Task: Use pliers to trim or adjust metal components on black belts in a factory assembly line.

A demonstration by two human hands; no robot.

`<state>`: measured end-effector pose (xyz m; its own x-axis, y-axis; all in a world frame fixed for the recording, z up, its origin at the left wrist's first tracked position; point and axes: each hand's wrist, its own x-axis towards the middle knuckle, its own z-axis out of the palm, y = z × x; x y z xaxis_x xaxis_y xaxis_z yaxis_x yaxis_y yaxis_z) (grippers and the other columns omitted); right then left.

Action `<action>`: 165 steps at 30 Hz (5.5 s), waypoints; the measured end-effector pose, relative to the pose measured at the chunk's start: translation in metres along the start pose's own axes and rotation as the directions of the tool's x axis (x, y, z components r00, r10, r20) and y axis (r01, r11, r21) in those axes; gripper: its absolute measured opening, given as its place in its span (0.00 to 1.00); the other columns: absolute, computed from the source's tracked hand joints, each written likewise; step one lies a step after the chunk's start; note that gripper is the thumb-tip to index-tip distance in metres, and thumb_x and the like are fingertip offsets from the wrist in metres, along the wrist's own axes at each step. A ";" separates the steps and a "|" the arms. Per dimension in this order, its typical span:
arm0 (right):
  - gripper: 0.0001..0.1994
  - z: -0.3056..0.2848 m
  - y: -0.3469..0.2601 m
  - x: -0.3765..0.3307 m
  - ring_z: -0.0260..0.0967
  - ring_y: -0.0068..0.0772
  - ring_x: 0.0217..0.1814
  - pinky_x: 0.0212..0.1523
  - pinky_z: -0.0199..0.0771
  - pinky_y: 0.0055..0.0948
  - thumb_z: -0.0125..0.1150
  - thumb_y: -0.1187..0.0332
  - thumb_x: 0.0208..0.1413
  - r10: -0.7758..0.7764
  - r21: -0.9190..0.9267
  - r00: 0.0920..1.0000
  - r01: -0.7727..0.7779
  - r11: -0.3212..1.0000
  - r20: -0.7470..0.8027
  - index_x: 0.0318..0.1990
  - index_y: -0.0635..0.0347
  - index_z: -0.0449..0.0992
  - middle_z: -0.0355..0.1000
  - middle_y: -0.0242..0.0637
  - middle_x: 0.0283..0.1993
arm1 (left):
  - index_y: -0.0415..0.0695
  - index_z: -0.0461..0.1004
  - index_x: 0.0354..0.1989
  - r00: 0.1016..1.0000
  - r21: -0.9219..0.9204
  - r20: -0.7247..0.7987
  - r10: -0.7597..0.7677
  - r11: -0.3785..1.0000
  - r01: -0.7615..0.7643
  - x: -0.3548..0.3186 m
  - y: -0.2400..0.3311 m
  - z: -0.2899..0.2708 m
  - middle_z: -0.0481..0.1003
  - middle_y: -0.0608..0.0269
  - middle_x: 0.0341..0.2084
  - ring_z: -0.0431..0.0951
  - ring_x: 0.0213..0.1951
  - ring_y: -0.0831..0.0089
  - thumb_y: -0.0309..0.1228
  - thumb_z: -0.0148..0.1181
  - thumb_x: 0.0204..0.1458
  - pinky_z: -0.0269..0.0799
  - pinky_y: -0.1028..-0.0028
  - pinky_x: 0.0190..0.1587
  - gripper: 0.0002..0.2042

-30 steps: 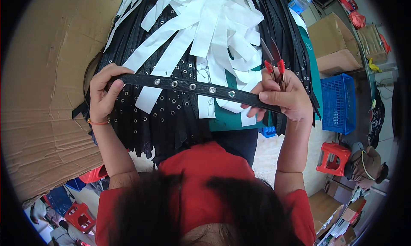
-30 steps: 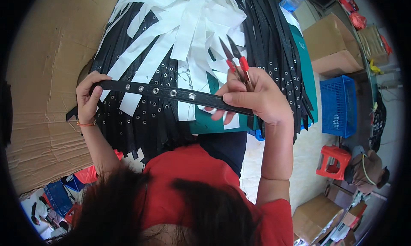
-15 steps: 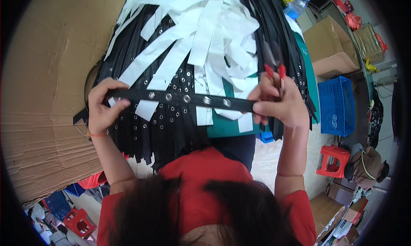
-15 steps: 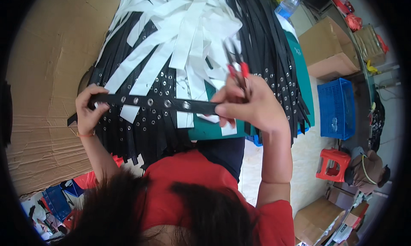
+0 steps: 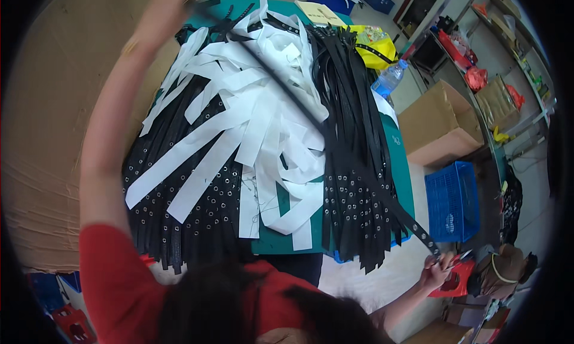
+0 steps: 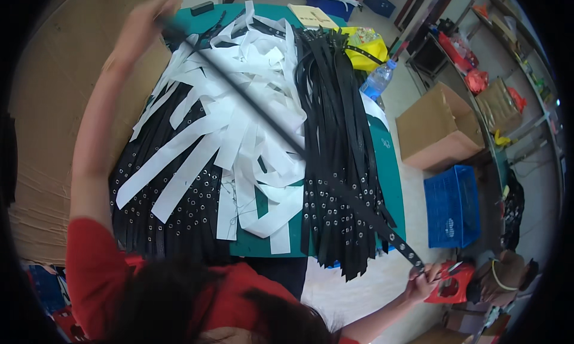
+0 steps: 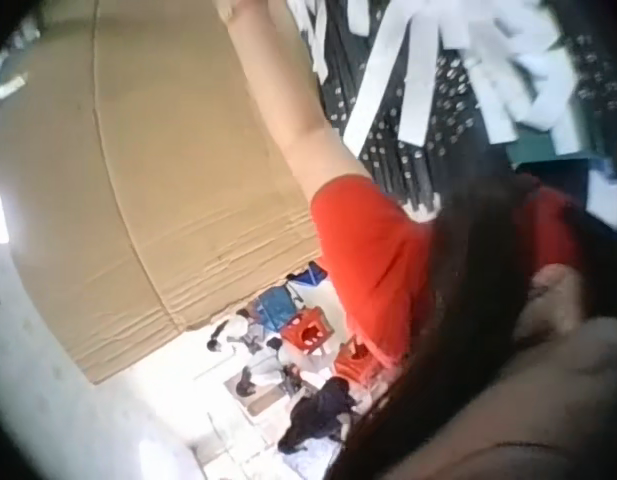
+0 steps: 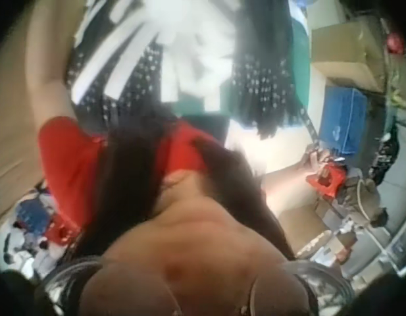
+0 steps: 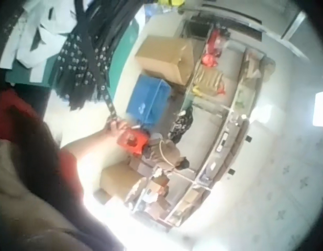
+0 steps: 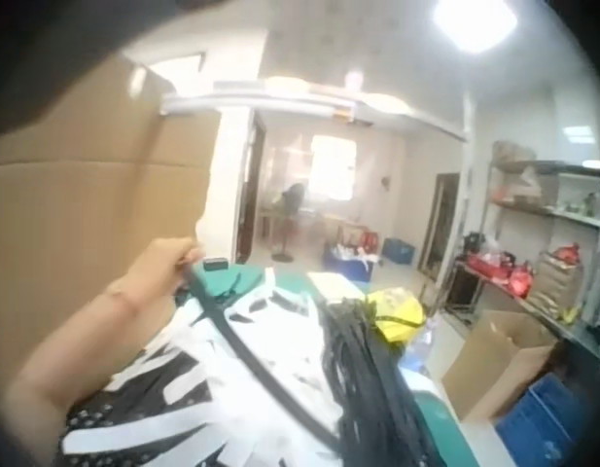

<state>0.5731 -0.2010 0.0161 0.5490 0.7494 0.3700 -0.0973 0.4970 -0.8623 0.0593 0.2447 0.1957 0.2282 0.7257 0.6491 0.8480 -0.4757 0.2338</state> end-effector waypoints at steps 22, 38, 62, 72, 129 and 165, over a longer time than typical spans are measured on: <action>0.07 0.270 0.105 -0.056 0.66 0.20 0.34 0.38 0.64 0.17 0.48 0.76 0.55 0.021 -0.687 0.993 0.062 0.724 0.112 0.34 0.69 0.73 0.72 0.35 0.33 | 0.36 0.70 0.32 0.766 0.183 0.373 -0.523 0.851 0.492 -0.309 -0.139 -0.066 0.69 0.51 0.35 0.69 0.40 0.59 0.35 0.68 0.32 0.66 0.69 0.42 0.20; 0.04 0.399 0.109 -0.123 0.53 0.11 0.19 0.22 0.53 0.14 0.54 0.78 0.49 0.340 -0.633 0.781 0.089 0.769 0.524 0.25 0.64 0.71 0.62 0.24 0.18 | 0.33 0.72 0.27 0.725 0.198 0.357 -0.589 0.806 0.557 -0.315 -0.183 -0.116 0.74 0.51 0.19 0.76 0.23 0.62 0.35 0.59 0.45 0.71 0.68 0.30 0.14; 0.11 0.379 0.136 -0.095 0.41 0.66 0.64 0.58 0.46 0.63 0.47 0.84 0.31 0.637 0.337 0.425 -0.904 0.263 0.643 0.22 0.57 0.57 0.47 0.69 0.59 | 0.37 0.51 0.54 0.704 -0.374 0.709 -0.035 -0.866 0.333 -0.224 -0.025 0.076 0.62 0.45 0.43 0.60 0.28 0.73 0.30 0.29 0.60 0.63 0.75 0.29 0.16; 0.11 0.373 0.136 -0.108 0.45 0.64 0.63 0.58 0.51 0.61 0.49 0.84 0.35 0.690 0.324 0.402 -0.913 0.249 0.602 0.21 0.57 0.56 0.50 0.70 0.57 | 0.38 0.51 0.57 0.732 -0.430 0.678 -0.063 -0.842 0.327 -0.238 -0.020 0.064 0.63 0.47 0.43 0.60 0.28 0.75 0.32 0.28 0.60 0.63 0.76 0.31 0.18; 0.18 0.252 0.129 -0.210 0.61 0.15 0.25 0.25 0.61 0.19 0.63 0.77 0.41 0.773 -0.622 0.599 -0.529 0.578 0.209 0.17 0.57 0.54 0.72 0.37 0.25 | 0.31 0.55 0.54 0.715 -0.681 0.684 -0.144 -0.478 0.555 -0.303 0.018 -0.008 0.66 0.43 0.48 0.71 0.48 0.57 0.27 0.39 0.58 0.71 0.66 0.47 0.17; 0.19 0.423 0.134 -0.038 0.65 0.18 0.19 0.18 0.63 0.17 0.61 0.82 0.42 0.346 -0.137 0.684 -0.342 0.930 0.642 0.21 0.54 0.53 0.70 0.39 0.22 | 0.38 0.60 0.46 0.583 -0.572 0.813 0.004 -0.182 0.800 -0.304 0.051 0.009 0.74 0.50 0.30 0.78 0.23 0.69 0.28 0.49 0.54 0.73 0.77 0.19 0.13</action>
<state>0.1876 0.0218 0.0332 -0.1907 0.9657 0.1764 -0.1640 0.1458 -0.9756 0.0376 0.0040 0.0037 0.5253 0.8248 -0.2093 -0.2459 0.3827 0.8906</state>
